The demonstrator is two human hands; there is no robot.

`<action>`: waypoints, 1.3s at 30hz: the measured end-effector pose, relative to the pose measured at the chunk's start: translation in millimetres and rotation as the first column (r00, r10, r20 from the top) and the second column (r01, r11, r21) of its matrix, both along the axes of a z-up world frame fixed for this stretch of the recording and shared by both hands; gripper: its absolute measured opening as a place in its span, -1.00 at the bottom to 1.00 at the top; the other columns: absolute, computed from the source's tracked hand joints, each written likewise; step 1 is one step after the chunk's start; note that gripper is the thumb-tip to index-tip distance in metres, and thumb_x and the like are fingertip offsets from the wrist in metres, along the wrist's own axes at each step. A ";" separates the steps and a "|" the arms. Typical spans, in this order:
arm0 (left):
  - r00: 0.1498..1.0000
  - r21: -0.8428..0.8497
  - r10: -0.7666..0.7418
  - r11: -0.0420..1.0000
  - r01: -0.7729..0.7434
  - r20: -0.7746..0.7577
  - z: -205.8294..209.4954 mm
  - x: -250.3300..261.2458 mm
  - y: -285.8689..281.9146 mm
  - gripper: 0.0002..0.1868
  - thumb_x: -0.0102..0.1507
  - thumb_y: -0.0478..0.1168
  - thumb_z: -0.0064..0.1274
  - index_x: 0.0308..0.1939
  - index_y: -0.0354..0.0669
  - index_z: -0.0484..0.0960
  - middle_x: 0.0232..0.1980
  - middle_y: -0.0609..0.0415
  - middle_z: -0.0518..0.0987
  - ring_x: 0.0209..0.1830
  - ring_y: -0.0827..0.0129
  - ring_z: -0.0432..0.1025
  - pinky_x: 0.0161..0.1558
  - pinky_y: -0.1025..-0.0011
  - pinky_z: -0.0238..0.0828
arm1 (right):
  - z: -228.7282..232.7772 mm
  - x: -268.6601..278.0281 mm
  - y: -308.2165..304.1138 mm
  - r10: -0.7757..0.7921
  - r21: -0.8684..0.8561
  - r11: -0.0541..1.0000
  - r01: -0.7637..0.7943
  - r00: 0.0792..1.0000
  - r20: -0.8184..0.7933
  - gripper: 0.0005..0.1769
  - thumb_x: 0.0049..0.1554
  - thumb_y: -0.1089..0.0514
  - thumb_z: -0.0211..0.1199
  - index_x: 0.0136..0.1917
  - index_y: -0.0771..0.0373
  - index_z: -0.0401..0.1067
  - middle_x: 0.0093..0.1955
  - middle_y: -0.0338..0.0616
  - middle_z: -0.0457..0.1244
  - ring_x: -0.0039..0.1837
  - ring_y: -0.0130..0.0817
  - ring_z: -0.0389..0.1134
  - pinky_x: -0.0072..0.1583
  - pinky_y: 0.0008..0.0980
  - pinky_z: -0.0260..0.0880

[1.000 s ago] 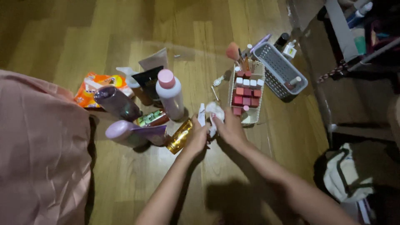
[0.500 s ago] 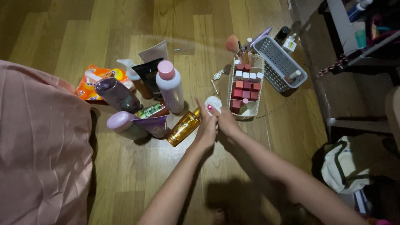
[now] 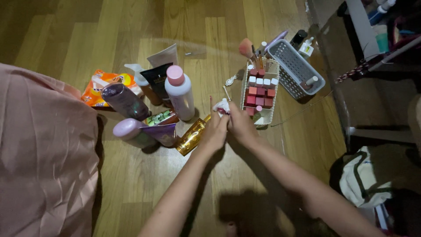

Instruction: Organizing makeup and cleaning a storage shelf on the floor.

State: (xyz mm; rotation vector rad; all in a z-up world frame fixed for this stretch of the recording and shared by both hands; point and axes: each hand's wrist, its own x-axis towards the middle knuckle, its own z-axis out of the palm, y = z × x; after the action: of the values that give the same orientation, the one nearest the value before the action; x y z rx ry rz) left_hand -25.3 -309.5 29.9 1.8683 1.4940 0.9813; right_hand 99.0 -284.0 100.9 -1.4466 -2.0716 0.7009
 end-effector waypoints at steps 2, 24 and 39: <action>0.975 -0.267 0.114 0.962 -0.060 0.191 54.3 -11.4 -6.4 -0.30 0.36 0.00 -0.30 0.49 -0.10 -0.19 0.09 -0.40 0.55 0.02 -0.15 0.51 0.04 0.13 0.43 | 7.7 -0.6 6.8 -0.053 -0.068 0.997 0.045 0.991 -0.120 -0.76 0.28 0.15 0.01 0.13 0.30 0.36 -0.12 0.12 0.41 -0.05 -0.03 0.50 -0.04 -0.08 0.50; 0.945 -0.350 0.236 0.925 -0.148 0.224 67.0 -28.7 34.9 -0.62 0.28 -0.04 0.02 -0.04 -0.25 0.71 -0.20 -0.21 0.69 -0.19 0.06 0.61 -0.11 0.20 0.47 | -30.2 8.9 27.6 -0.028 -0.312 0.944 -0.105 0.918 -0.395 -0.68 0.20 0.02 0.22 0.09 0.29 0.48 -0.14 -0.13 0.38 -0.12 -0.40 0.38 -0.08 -0.36 0.40; 0.382 -0.540 0.504 0.841 -0.013 0.775 23.6 -10.5 39.1 -0.62 0.36 -0.04 0.03 -0.13 -0.39 0.62 -0.28 -0.02 0.69 -0.41 0.36 0.49 -0.42 0.37 0.37 | 25.6 0.9 2.3 -0.338 -0.834 0.524 -0.175 0.855 -0.392 -0.68 0.23 0.10 0.12 0.24 0.17 0.32 -0.20 -0.13 0.33 -0.29 -0.44 0.35 -0.28 -0.42 0.39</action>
State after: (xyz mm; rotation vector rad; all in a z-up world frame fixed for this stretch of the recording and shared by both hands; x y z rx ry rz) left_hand -35.8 -270.4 53.4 0.4781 1.1385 1.3303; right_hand 100.0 -281.7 126.5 -1.5271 -1.1812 2.0297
